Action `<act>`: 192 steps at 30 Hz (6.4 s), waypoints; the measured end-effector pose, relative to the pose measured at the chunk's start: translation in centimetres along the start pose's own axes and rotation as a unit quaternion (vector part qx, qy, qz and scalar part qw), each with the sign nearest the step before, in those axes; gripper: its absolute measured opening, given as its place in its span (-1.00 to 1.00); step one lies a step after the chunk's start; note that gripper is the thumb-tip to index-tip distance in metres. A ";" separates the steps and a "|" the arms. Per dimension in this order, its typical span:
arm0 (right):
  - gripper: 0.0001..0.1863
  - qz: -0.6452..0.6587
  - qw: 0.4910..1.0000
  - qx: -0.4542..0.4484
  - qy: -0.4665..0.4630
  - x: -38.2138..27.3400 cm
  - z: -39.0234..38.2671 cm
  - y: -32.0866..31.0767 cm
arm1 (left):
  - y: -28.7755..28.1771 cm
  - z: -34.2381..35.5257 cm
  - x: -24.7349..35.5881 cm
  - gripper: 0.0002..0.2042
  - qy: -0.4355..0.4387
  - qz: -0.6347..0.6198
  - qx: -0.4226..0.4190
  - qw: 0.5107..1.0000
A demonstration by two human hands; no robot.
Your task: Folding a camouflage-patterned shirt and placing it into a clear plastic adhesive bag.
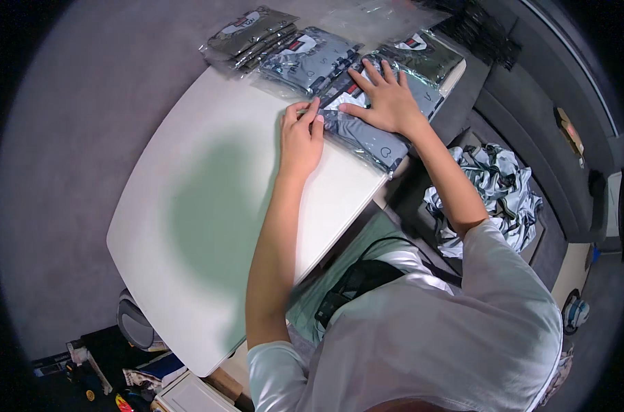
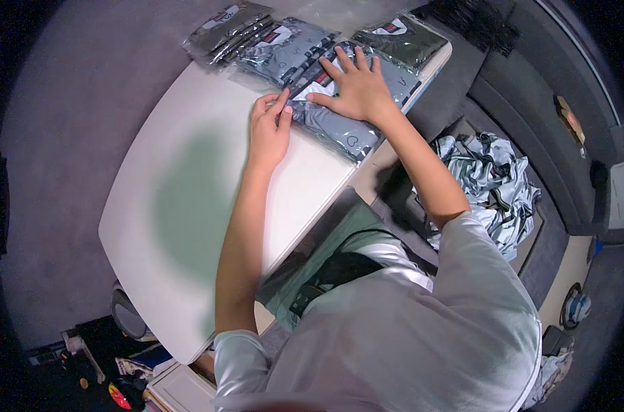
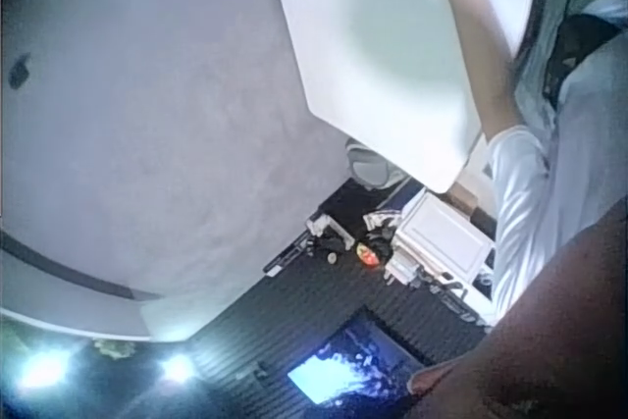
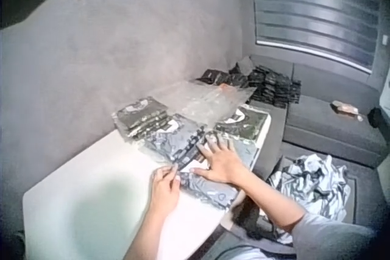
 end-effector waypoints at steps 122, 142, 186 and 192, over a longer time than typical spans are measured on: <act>-0.57 0.721 0.632 0.223 0.178 24.0 13.7 -1.4 | -20.8 -5.1 -13.7 -0.73 -0.349 -0.292 0.124 0.882; -0.75 0.592 0.698 0.340 0.214 31.4 10.9 -4.4 | -18.6 -5.3 -14.5 -0.82 -0.253 -0.238 0.188 0.919; -0.54 0.498 0.692 0.483 0.201 37.3 -8.0 -11.1 | 9.5 19.9 7.2 -0.51 0.158 0.236 -0.147 0.948; -0.55 0.496 0.688 0.494 0.190 37.2 -9.1 -12.2 | 9.1 19.9 7.9 -0.51 0.162 0.228 -0.141 0.950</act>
Point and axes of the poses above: each hand's wrist, its own z-axis towards the middle knuckle, its own y-axis out of the palm, x = y × z, the point moved 4 cm from there along z, towards the middle knuckle, and after that the axes turned 8 degrees about -y, right-handed, at the moved point
